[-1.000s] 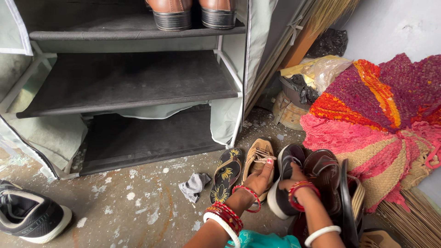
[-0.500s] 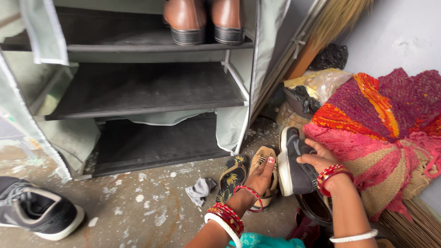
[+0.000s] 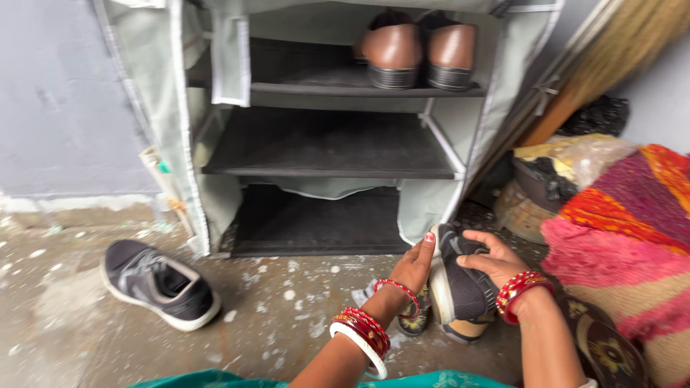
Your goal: The person wipes a pair of dark sneakers with a cloth, cleaning the uppers and soles, then places them on a shoe rack. They repeat the process with a second sneaker and then begin wiping a pair of beige shoes.
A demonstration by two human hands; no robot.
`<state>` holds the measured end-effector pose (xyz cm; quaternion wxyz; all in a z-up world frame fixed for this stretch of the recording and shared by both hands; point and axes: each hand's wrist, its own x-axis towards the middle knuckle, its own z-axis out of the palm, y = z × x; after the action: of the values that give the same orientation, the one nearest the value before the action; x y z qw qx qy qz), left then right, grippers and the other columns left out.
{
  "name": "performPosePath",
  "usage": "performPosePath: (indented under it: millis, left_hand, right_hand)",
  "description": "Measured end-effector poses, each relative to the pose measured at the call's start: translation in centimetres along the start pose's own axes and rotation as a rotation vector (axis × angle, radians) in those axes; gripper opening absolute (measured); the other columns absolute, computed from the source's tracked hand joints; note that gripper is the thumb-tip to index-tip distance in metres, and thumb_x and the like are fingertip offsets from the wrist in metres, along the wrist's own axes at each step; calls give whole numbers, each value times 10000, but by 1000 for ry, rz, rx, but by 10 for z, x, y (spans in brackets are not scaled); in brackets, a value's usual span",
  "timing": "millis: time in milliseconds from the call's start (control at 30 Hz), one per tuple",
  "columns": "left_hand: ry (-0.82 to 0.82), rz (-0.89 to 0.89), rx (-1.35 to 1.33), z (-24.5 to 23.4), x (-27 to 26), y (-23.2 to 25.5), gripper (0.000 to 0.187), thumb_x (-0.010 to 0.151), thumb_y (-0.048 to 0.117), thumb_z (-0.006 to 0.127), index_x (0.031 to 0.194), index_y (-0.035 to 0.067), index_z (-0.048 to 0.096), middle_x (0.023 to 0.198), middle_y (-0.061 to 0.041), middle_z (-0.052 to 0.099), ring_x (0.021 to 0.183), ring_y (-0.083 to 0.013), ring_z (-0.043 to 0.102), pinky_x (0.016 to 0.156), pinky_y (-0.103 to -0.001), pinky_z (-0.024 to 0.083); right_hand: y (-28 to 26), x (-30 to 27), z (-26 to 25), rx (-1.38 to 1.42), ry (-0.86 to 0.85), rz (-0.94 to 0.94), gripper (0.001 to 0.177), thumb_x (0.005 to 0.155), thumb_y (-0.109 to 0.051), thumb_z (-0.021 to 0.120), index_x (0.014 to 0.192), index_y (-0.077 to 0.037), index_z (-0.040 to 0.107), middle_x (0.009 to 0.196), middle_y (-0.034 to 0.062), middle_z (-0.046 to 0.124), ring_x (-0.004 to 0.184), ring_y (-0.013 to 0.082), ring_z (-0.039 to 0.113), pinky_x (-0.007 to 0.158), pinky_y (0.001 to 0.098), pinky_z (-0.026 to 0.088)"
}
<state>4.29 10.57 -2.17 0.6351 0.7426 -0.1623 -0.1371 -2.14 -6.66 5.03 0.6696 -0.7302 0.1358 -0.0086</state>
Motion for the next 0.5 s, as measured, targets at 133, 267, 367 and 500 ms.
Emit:
performPosePath:
  millis: [133, 267, 367, 500]
  left_hand:
    - [46, -30, 12, -39, -10, -14, 973, 913, 793, 221, 1529, 69, 426, 1559, -221, 437, 1496, -351, 345, 1212, -376, 262]
    - [122, -89, 9, -76, -22, -35, 945, 912, 785, 233, 1508, 92, 469, 1530, -222, 476, 1473, -355, 391, 1201, -374, 286]
    - [171, -154, 25, -106, -32, -54, 911, 908, 776, 209, 1499, 144, 498, 1490, -217, 525, 1443, -359, 434, 1187, -381, 310]
    - [276, -258, 25, -144, -45, -90, 874, 909, 762, 247, 1489, 172, 532, 1456, -227, 552, 1422, -378, 456, 1180, -396, 338]
  right_hand:
    - [5, 5, 43, -44, -69, 35, 604, 751, -57, 780, 1331, -87, 612, 1067, 106, 679, 914, 189, 687, 793, 351, 558]
    - [13, 20, 92, -103, -198, -10, 568, 741, -66, 799, 1285, -90, 638, 1006, 105, 693, 876, 167, 676, 762, 308, 550]
    - [25, 29, 134, -226, -225, 1, 529, 735, -77, 792, 1240, -115, 640, 956, 124, 700, 844, 188, 664, 728, 316, 530]
    - [53, 43, 198, -428, -216, 61, 506, 733, -50, 749, 1210, -142, 607, 943, 149, 664, 835, 254, 651, 717, 383, 537]
